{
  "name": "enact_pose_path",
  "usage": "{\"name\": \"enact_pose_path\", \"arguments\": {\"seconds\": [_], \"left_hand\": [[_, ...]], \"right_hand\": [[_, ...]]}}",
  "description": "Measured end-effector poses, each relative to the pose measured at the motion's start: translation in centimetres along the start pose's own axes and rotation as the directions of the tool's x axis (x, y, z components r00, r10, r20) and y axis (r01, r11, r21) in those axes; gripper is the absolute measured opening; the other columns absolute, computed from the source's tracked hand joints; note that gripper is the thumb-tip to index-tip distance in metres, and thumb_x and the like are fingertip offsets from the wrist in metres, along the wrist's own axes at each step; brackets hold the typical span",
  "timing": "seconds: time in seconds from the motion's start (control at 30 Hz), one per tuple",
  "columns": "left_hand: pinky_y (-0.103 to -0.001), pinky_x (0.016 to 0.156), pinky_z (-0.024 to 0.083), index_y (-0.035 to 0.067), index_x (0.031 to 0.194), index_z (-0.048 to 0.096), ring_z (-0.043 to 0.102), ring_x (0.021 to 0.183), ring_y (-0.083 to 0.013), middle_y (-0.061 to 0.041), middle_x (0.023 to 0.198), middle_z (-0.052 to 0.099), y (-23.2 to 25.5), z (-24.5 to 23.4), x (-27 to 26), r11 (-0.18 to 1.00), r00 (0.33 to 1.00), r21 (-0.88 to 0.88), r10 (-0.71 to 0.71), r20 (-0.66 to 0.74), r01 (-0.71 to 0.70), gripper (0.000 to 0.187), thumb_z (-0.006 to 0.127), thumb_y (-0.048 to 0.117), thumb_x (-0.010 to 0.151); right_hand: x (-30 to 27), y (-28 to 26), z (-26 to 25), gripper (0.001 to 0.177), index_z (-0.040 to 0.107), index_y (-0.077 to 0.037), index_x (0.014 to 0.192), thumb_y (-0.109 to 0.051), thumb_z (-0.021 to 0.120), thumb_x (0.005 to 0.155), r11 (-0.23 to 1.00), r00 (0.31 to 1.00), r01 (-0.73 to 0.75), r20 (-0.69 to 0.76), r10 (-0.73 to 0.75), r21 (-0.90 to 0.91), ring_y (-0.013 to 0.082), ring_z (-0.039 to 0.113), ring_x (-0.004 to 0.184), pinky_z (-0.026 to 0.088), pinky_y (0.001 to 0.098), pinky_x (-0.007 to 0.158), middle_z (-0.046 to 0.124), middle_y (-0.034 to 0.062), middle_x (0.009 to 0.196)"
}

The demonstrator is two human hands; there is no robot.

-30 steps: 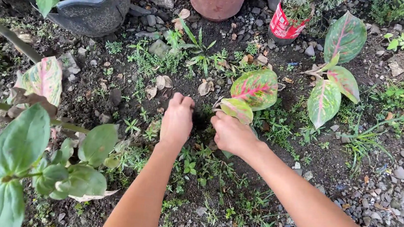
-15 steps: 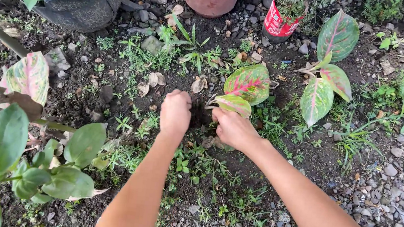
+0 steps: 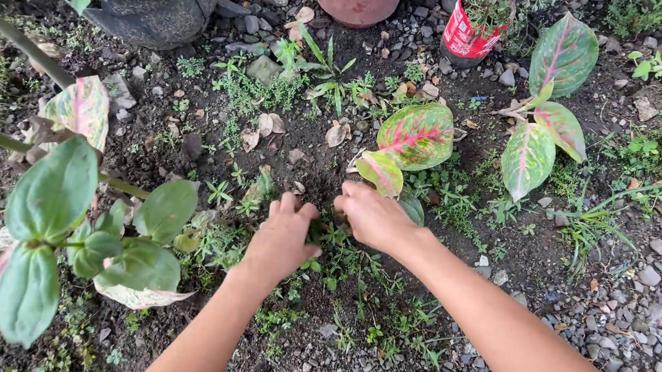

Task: Pulling out weeds and grass around potted plants on the ground.

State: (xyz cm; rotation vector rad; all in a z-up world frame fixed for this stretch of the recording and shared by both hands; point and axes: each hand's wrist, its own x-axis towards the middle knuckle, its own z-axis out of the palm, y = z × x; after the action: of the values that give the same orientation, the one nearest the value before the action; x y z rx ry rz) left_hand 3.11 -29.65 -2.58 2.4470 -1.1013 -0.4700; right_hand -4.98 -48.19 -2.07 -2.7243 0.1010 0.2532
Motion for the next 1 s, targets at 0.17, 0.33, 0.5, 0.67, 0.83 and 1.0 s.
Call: {"name": "enact_pose_path", "arguments": {"seconds": [0.17,0.33,0.5,0.67,0.83,1.0], "left_hand": [[-0.047,0.086,0.057,0.004,0.096,0.07,0.066,0.101,-0.0374,-0.018,0.105,0.065,-2.3,1.5,-0.1,0.993,0.994,0.052,0.106,-0.021,-0.105,0.022,0.071,-0.002,0.075],[-0.047,0.082,0.057,0.003,0.089,0.07,0.07,0.087,-0.0373,-0.017,0.093,0.069,-3.0,0.2,-0.1,0.993,0.987,-0.047,0.104,-0.126,-0.111,0.014,0.064,-0.007,0.08],[-0.047,0.079,0.057,0.003,0.093,0.068,0.071,0.085,-0.0366,-0.016,0.094,0.069,-2.7,-2.6,-2.0,0.986,0.963,-0.159,-0.001,-0.27,-0.044,0.014,0.064,-0.006,0.084],[-0.048,0.078,0.056,0.003,0.093,0.069,0.07,0.086,-0.0388,-0.017,0.097,0.069,-2.8,-2.8,-3.0,0.984,0.935,-0.17,-0.003,-0.355,-0.061,0.015,0.065,-0.006,0.082],[-0.046,0.074,0.056,0.002,0.094,0.069,0.07,0.08,-0.0363,-0.017,0.095,0.069,0.1,-4.4,-1.4,0.979,0.923,-0.192,-0.014,-0.386,-0.065,0.013,0.066,-0.005,0.085],[-0.043,0.075,0.059,0.003,0.09,0.072,0.071,0.076,-0.0324,-0.016,0.089,0.07,2.8,-2.5,1.3,0.962,0.917,-0.18,0.126,-0.378,-0.206,0.009,0.068,-0.003,0.085]], "right_hand": [[-1.2,-1.7,0.6,0.046,0.066,-0.008,0.118,0.009,0.063,0.075,0.994,0.995,0.088,0.036,-0.09,0.058,0.0357,0.062,0.112,0.054,0.0495,0.089,0.058,0.0125,0.112],[-1.5,-2.2,2.3,0.044,0.065,-0.003,0.113,-0.005,0.077,0.072,0.977,0.982,0.19,-0.021,-0.189,0.1,0.0381,0.06,0.107,0.051,0.0511,0.087,0.057,0.0177,0.104],[-0.4,0.1,6.1,0.028,0.073,-0.003,0.103,0.008,0.065,0.078,0.975,0.954,0.211,-0.204,-0.22,-0.063,0.0324,0.068,0.103,0.059,0.0433,0.09,0.069,0.0135,0.099],[-0.4,1.6,1.1,0.028,0.073,-0.003,0.102,0.008,0.059,0.082,0.99,0.978,-0.023,-0.203,0.051,0.136,0.0282,0.073,0.092,0.061,0.0401,0.086,0.072,0.013,0.1],[-1.5,1.8,-0.2,0.012,0.073,0.0,0.098,-0.001,0.07,0.087,0.958,0.956,0.0,-0.28,0.084,0.288,0.0297,0.071,0.094,0.056,0.0436,0.091,0.072,0.0169,0.101],[-4.5,-0.6,0.5,0.021,0.071,-0.001,0.103,-0.003,0.072,0.082,0.924,0.952,-0.064,-0.256,0.17,0.376,0.0335,0.071,0.097,0.054,0.045,0.089,0.073,0.0169,0.102]]}}
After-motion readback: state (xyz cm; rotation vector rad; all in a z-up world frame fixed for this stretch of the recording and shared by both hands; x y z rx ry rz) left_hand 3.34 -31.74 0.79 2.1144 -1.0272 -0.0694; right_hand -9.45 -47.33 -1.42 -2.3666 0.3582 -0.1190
